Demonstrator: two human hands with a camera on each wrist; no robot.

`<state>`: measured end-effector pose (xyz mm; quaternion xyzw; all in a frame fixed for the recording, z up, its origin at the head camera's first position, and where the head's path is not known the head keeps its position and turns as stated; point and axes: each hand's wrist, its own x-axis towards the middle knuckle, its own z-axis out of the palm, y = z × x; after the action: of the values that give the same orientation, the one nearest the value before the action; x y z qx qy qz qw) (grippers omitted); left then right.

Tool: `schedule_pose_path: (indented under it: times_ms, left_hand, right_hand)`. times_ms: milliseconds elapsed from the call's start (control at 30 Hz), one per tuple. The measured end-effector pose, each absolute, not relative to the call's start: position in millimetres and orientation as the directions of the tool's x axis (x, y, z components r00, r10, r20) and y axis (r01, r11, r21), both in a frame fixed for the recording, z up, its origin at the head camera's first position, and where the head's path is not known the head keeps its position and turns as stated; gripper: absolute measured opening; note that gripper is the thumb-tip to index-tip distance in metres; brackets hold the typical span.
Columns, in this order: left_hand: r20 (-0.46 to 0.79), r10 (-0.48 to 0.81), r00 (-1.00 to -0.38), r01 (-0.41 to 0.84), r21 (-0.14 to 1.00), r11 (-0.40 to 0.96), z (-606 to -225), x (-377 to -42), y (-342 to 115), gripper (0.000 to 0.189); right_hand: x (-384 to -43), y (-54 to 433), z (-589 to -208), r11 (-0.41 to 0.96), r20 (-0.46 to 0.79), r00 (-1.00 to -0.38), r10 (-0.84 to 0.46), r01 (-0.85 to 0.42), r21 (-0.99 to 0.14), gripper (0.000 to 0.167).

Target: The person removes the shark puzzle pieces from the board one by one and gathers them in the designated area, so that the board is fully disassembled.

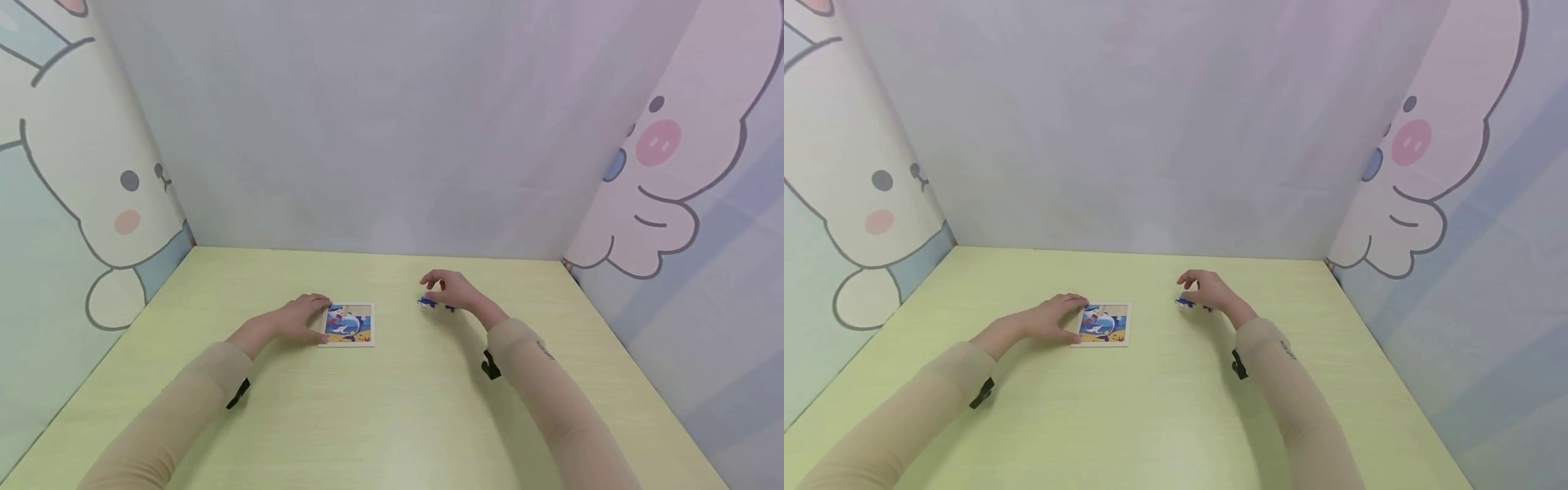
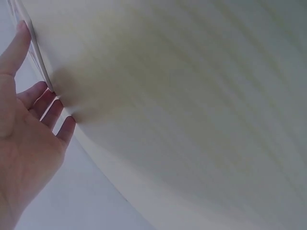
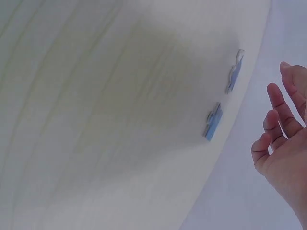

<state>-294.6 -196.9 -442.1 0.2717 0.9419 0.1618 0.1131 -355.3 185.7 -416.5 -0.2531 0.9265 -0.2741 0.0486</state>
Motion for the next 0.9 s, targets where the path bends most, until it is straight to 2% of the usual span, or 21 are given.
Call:
schedule_pose_path:
  times_ms: [200,433,900]
  left_hand:
    - [-0.118,0.53,-0.84,0.466,0.345,0.815,-441.0,-293.8,-195.4,0.091]
    - [-0.109,0.512,-0.852,0.465,0.293,0.836,-442.4,-292.7,-195.3,0.093]
    - [-0.1,0.503,-0.859,0.46,0.28,0.842,-439.3,-292.1,-195.1,0.092]
  right_hand:
    - [-352.1,170.8,-404.7,0.72,0.061,-0.852,-0.52,-0.476,-0.505,0.032]
    - [-347.3,149.4,-397.9,0.67,0.098,-0.82,-0.564,-0.524,-0.525,0.033]
    - [-338.7,96.3,-392.1,0.602,0.128,-0.767,-0.628,-0.584,-0.545,0.035]
